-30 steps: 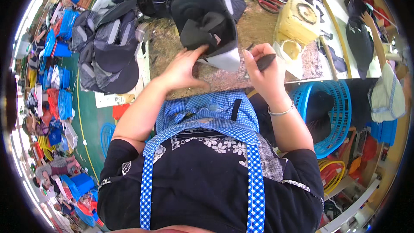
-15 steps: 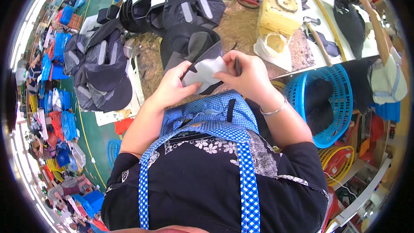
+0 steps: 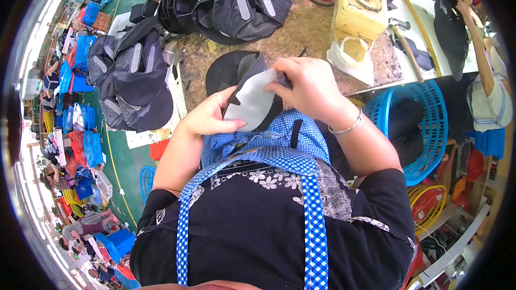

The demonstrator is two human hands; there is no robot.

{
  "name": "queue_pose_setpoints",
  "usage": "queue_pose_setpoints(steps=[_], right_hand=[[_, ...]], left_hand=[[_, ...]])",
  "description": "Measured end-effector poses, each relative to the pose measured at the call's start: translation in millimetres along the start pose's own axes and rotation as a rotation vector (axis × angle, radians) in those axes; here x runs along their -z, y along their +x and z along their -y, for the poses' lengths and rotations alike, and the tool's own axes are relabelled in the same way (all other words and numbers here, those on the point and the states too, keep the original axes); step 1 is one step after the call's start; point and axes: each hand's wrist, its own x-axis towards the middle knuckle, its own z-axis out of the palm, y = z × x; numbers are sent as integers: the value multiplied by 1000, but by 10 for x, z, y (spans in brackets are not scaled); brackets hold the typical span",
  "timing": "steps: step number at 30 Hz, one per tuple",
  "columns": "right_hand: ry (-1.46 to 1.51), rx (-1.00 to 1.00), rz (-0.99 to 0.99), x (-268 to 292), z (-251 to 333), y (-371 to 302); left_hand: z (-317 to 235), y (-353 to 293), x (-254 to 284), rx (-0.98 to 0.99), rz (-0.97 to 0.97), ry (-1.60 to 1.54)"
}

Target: The person applies adhesive onto cap components using a brush and presses the pieces together by hand before stacking them on the table.

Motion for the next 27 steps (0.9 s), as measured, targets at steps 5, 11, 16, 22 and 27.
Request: queue_pose_setpoints(steps=[5,11,16,22,27], right_hand=[[16,21,289,-18,-30,113],[-218,41,-123,-38,-15,221],[741,-19,-339,134,97,203],[972,-41,329,-60,227,445],[910,-69,-125,59,17,560]], left_hand=[[-15,-115,59,73,117,94],[-105,-299,82,25,30,110],[-28,-475,86,-43,-57,-14],[-115,-437,47,-10,-25,-125],[-84,-555,42,-145,-145,-182]])
